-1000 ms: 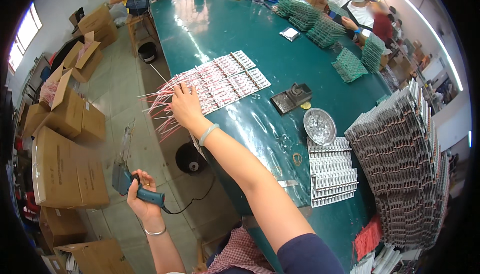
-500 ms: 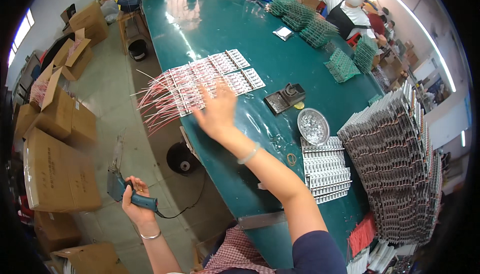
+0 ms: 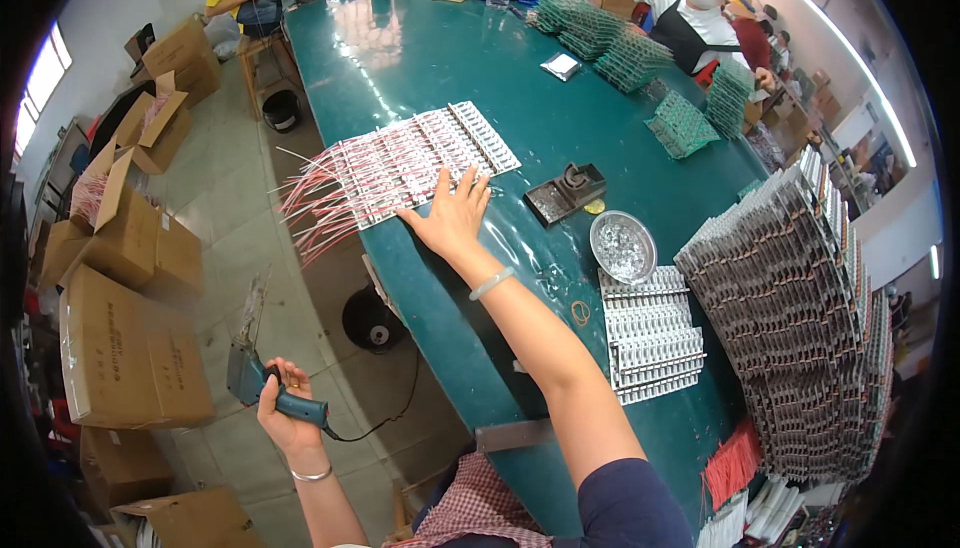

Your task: The person uses a soldering iron to attach red and white wires to a grid of metal components on a green workbench. They repeatedly pick up wires, apply the soldering iron to the connection points, and place the finished units into a stack. The person also moves a metal guide and stacks of components during the process.

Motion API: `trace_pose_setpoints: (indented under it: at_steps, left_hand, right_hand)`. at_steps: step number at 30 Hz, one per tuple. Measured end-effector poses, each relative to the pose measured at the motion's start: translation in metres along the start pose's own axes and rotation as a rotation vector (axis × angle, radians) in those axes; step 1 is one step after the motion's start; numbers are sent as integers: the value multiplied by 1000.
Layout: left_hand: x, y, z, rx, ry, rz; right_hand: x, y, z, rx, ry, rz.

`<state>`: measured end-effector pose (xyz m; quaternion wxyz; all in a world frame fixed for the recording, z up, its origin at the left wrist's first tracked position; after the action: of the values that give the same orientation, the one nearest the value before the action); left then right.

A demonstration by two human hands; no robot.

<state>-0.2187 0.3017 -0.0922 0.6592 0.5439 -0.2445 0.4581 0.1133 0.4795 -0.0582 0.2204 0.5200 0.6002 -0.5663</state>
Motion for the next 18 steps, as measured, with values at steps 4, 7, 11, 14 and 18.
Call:
trace_pose_setpoints:
  at_steps: [4, 7, 11, 14, 18]
  left_hand:
    - [4, -2, 6, -19, 12, -17]
    - [11, -7, 10, -31, 2, -32]
    - [16, -11, 19, -32, -13, -9]
    - [17, -7, 31, -35, -19, 5]
    - [-8, 19, 45, 29, 4, -41]
  right_hand:
    - [-9, 1, 3, -88, -6, 46]
    - [-16, -15, 2, -229, 49, 51]
    - [14, -62, -25, -331, -129, -5]
    - [47, -91, -45, -364, -223, -12]
    - [86, -129, -31, -517, -282, 164]
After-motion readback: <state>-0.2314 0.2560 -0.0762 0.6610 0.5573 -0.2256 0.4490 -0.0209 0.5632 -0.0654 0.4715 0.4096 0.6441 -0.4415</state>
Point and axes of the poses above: each hand's wrist, its own z-axis away from the middle knuckle, its own x-axis out of the palm, y = z × x, the point moved 6 cm from there along -z, towards the middle knuckle, and after that the axes turned 2 degrees about -z, right-handed, at the moved point
